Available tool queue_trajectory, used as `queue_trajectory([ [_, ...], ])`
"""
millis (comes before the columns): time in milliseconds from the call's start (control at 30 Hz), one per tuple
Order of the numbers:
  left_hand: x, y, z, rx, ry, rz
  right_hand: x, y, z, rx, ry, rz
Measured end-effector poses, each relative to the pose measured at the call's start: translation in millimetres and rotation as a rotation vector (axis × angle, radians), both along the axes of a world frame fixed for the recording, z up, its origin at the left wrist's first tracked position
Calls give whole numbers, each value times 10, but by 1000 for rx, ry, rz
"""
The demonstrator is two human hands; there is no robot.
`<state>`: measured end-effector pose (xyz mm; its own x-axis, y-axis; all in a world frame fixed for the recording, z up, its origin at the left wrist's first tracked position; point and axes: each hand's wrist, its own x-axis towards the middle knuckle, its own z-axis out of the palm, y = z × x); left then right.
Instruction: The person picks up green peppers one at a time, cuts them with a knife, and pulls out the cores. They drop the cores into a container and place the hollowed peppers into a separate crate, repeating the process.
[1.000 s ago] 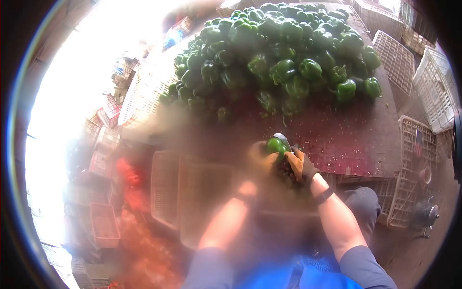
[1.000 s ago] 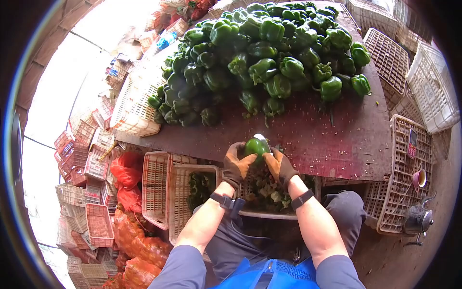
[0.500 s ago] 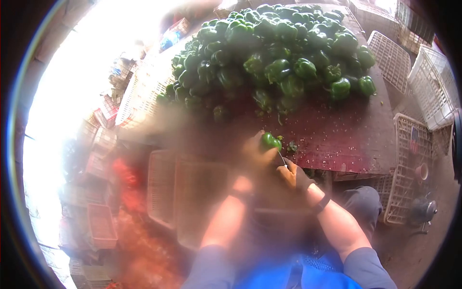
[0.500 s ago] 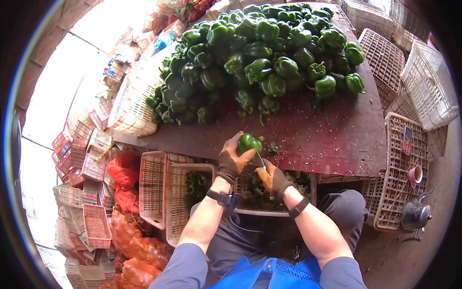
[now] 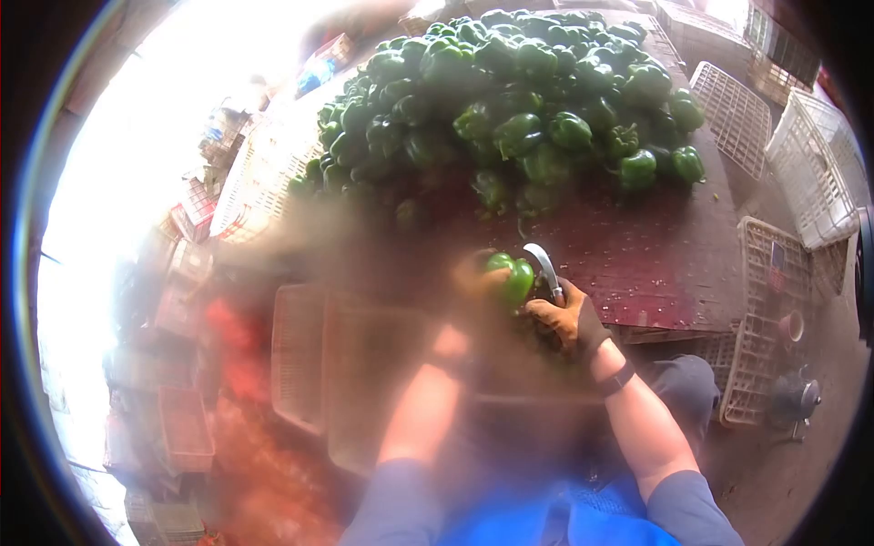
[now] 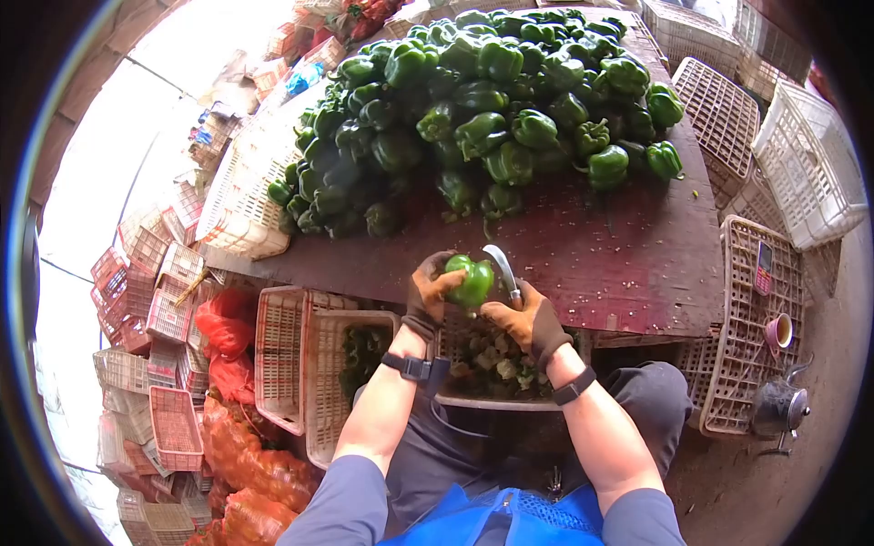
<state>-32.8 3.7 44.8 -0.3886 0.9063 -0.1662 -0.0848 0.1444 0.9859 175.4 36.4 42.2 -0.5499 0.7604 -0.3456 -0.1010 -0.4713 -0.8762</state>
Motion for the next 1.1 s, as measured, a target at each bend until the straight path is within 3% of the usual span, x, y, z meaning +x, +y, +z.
queue_trajectory([
  [67,116,-51,-49,91,-7,-147,-14,22,94,37,140,-33],
  [200,311,-109,212,57,-119,-249,3,105,27,88,70,18],
  [300,395,-113,267,43,-83,-275,-73,41,-38,400,27,-89],
  [433,487,-153,326,64,-110,-172,-5,74,98,206,78,-40],
  [667,478,-180,280,108,-63,-146,-1,82,140,171,255,-58],
  [767,463,-171,251,86,-70,-119,13,98,70,204,215,-44],
  [1100,453,-175,235,69,-57,-95,57,160,103,-32,290,-31],
])
